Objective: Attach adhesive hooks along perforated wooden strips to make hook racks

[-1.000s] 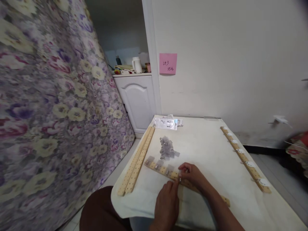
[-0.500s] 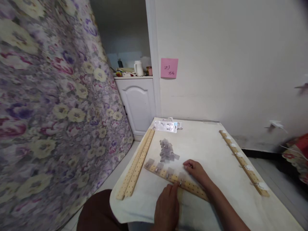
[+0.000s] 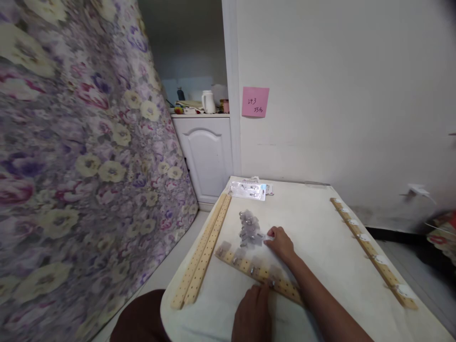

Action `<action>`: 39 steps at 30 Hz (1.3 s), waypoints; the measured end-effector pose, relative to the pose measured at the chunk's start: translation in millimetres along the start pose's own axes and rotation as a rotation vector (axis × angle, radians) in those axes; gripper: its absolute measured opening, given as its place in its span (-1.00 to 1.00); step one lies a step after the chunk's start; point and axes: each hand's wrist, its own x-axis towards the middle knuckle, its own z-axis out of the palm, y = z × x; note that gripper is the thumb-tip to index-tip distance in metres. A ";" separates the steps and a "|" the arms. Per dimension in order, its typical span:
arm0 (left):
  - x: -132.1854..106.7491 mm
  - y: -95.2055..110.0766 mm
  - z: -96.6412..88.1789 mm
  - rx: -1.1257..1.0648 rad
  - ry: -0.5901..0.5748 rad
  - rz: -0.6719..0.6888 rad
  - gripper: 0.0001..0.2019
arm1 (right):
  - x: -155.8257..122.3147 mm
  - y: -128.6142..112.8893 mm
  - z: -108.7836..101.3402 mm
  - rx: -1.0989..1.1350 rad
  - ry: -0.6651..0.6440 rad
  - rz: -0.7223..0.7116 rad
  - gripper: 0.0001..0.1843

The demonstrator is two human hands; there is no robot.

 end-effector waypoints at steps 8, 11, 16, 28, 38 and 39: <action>-2.0 3.6 -6.6 0.011 0.044 0.019 -0.43 | -4.0 20.7 -23.8 0.189 -0.034 -0.005 -0.90; -1.1 1.1 -4.0 0.024 0.094 0.071 -0.47 | -13.2 32.6 -43.9 0.230 -0.018 -0.012 -0.88; -0.1 -6.7 8.9 0.026 0.250 0.161 -0.49 | -38.6 49.7 -80.1 0.328 -0.043 -0.084 -0.87; -9.7 0.9 3.8 -0.326 0.375 0.298 -0.70 | -84.7 42.2 -99.6 0.599 -0.564 -0.068 -0.77; -14.8 24.4 29.4 -0.178 0.339 0.392 -0.57 | -85.9 47.2 -85.2 0.548 -0.623 -0.103 -0.78; -13.4 25.3 29.8 -0.155 0.337 0.388 -0.56 | -85.2 49.2 -85.0 0.541 -0.610 -0.110 -0.78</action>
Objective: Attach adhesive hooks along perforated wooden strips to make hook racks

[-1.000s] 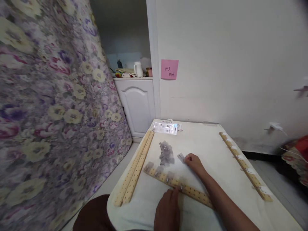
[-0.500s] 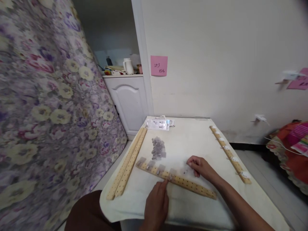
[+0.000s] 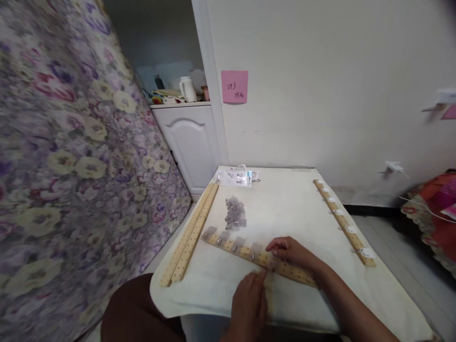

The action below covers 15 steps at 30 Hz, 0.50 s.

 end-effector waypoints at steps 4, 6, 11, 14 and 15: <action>6.8 5.5 -1.7 0.069 -0.135 -0.075 -0.49 | 2.5 7.1 -2.4 -0.049 0.030 -0.011 -0.77; 10.7 10.3 -4.4 0.105 -0.221 -0.128 -0.46 | 3.9 9.0 -1.6 -0.076 0.038 -0.005 -0.75; 17.2 18.5 -9.4 0.163 -0.339 -0.182 -0.41 | 3.6 6.5 2.1 -0.129 0.074 0.001 -0.69; 18.1 19.4 -10.1 0.172 -0.363 -0.177 -0.40 | 2.1 4.3 2.3 -0.171 0.089 -0.006 -0.67; 18.2 19.4 -10.0 0.179 -0.367 -0.174 -0.40 | 1.7 4.2 1.9 -0.179 0.092 -0.003 -0.67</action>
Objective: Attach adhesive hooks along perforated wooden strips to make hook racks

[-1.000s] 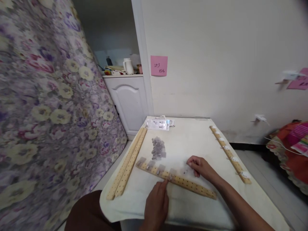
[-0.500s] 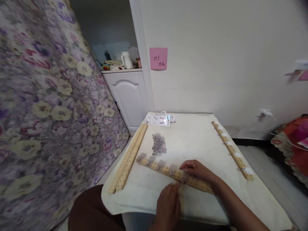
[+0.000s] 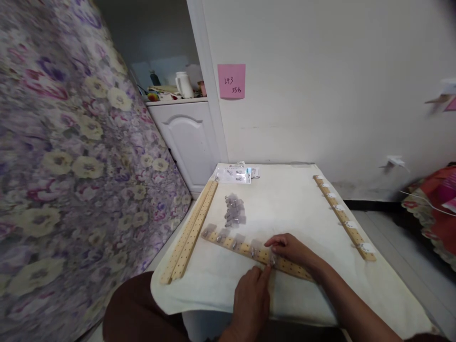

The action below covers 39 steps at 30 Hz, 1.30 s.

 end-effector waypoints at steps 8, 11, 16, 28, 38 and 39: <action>0.8 -0.2 0.5 0.025 0.004 0.003 -0.35 | -1.1 4.0 -3.8 -0.011 -0.007 0.003 -0.70; 0.4 -0.5 0.6 0.008 0.008 0.010 -0.37 | -1.5 2.5 -4.3 -0.005 -0.018 0.002 -0.69; -0.6 -1.4 2.8 0.022 0.018 0.011 -0.37 | -2.5 -2.7 -2.4 0.029 -0.004 0.012 -0.70; -1.5 -0.9 3.3 0.029 0.054 0.021 -0.41 | -0.8 5.4 -2.1 0.049 -0.016 0.006 -0.72; -1.1 -1.6 5.4 0.048 0.053 0.023 -0.41 | -2.1 11.5 -5.1 0.072 -0.076 0.010 -0.69; -1.0 -1.4 5.2 0.048 0.050 0.018 -0.40 | -2.3 11.2 -5.2 0.078 -0.081 0.009 -0.69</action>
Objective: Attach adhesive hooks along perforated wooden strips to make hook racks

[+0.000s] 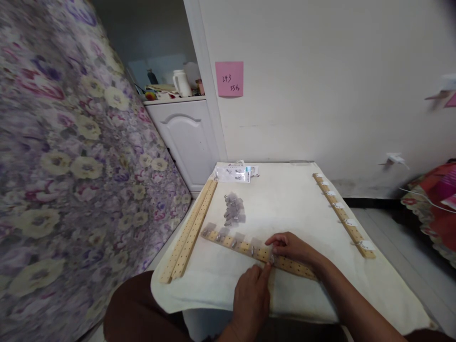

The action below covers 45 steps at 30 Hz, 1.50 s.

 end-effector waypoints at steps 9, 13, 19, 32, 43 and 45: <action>1.1 1.3 -0.4 0.053 -0.006 -0.001 -0.38 | -0.2 -2.0 -0.3 -0.017 0.006 -0.005 -0.68; 1.5 1.8 0.8 0.075 -0.008 0.000 -0.38 | -0.6 -1.3 0.2 -0.023 0.029 0.006 -0.70; 1.2 2.0 3.2 0.144 0.002 0.018 -0.41 | -2.2 -7.4 0.3 -0.007 0.019 0.012 -0.71; -0.4 1.4 7.3 0.196 -0.004 0.024 -0.38 | -1.5 -9.0 0.4 0.041 -0.010 0.021 -0.70; -2.2 0.7 9.5 0.210 0.048 0.041 -0.36 | -1.8 -10.8 0.9 0.020 -0.002 0.010 -0.69; -2.0 0.6 9.3 0.210 0.053 0.044 -0.36 | -1.5 -9.9 1.1 0.029 -0.007 0.009 -0.69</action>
